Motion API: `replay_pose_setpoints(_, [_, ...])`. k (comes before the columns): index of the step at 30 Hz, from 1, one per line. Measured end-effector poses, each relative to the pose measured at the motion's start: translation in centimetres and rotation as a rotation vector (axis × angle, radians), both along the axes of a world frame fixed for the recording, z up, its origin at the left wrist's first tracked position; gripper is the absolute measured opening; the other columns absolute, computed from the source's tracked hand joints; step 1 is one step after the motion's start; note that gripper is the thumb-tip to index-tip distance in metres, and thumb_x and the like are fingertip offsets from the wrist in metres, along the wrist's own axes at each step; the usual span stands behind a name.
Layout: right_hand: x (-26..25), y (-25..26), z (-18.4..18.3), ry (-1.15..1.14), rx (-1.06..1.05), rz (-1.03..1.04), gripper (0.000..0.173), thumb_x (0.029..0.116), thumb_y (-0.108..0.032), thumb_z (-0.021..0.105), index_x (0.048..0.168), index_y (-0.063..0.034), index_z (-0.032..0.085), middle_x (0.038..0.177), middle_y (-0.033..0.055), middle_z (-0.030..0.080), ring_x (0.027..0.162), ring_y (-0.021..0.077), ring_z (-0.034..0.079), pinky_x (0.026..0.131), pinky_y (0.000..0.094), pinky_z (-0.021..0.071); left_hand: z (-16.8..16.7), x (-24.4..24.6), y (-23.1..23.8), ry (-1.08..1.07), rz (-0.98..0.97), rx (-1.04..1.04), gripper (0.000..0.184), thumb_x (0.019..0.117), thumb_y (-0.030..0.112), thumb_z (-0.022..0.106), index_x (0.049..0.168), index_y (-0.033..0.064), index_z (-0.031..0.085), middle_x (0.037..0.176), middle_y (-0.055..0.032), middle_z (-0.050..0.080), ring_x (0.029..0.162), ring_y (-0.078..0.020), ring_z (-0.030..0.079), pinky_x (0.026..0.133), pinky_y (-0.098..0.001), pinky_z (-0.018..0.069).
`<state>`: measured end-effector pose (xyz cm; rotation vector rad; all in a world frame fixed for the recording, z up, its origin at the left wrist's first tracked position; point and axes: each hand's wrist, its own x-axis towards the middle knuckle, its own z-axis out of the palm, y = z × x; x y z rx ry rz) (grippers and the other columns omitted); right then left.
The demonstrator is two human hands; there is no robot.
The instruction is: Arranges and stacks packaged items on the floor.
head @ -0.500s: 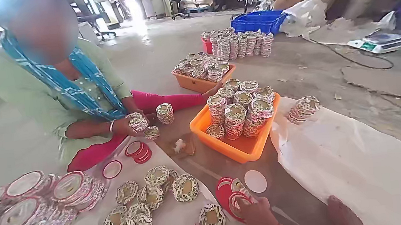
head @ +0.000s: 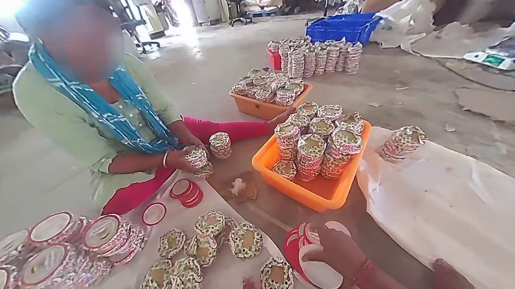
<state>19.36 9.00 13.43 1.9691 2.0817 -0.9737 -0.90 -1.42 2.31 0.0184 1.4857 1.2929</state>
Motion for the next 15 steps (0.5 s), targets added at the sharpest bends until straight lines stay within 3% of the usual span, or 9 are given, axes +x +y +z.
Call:
replay_pose_setpoints(3, [0.6, 0.8, -1.0, 0.044, -0.009, 0.026, 0.057, 0.0995, -0.028, 0.066, 0.149, -0.0087, 0.045, 0.117, 0.0241, 0.068, 0.109, 0.0428, 0.066, 0.095, 0.0595, 0.0499, 0.1, -0.3, 0.1, 0.014, -0.03, 0.009, 0.06, 0.1108, 0.041, 0.03, 0.154, -0.0008, 0.031, 0.154, -0.0245, 0.036, 0.125, -0.0292, 0.049, 0.1, -0.0458, 0.0427])
replay_pose_setpoints(7, [2.1, 1.6, -2.3, 0.215, 0.047, 0.048, 0.051, 0.0984, -0.003, 0.057, 0.149, -0.0082, 0.048, 0.123, 0.0193, 0.07, 0.114, 0.0363, 0.068, 0.101, 0.0548, 0.0502, -0.2, -0.3, 0.2, -0.002, -0.01, -0.002, 0.057, 0.1106, 0.039, 0.031, 0.153, 0.0006, 0.032, 0.154, -0.0232, 0.036, 0.127, -0.0298, 0.047, 0.103, -0.0468, 0.0401])
replay_pose_setpoints(10, [2.8, 1.8, -2.7, 0.29, 0.093, 0.011, 0.053, 0.0955, 0.0, 0.059, 0.147, -0.0094, 0.052, 0.118, 0.0166, 0.073, 0.109, 0.0321, 0.07, 0.099, 0.0514, 0.0524, -0.3, -0.2, 0.3, 0.038, -0.017, -0.002, 0.055, 0.1105, 0.036, 0.033, 0.151, -0.0004, 0.037, 0.152, -0.0234, 0.04, 0.124, -0.03, 0.049, 0.1, -0.0469, 0.041])
replay_pose_setpoints(12, [3.3, 2.2, -3.2, 0.255, 0.093, -0.016, 0.058, 0.091, -0.002, 0.067, 0.146, -0.0127, 0.053, 0.111, 0.0141, 0.074, 0.103, 0.0314, 0.071, 0.096, 0.0517, 0.0531, -0.3, 0.0, 0.3, 0.07, -0.028, 0.006, 0.054, 0.1107, 0.035, 0.034, 0.151, -0.0016, 0.036, 0.151, -0.0248, 0.04, 0.124, -0.0306, 0.048, 0.101, -0.0482, 0.0403])
replay_pose_setpoints(15, [4.1, 2.4, -4.1, 0.256, 0.094, -0.054, 0.061, 0.0824, -0.009, 0.08, 0.139, -0.0089, 0.056, 0.105, 0.015, 0.07, 0.098, 0.0329, 0.067, 0.092, 0.0525, 0.0525, -0.3, 0.0, 0.2, 0.063, -0.033, 0.016, 0.054, 0.1101, 0.033, 0.035, 0.151, -0.0016, 0.035, 0.153, -0.0257, 0.037, 0.128, -0.0338, 0.045, 0.103, -0.0516, 0.0386])
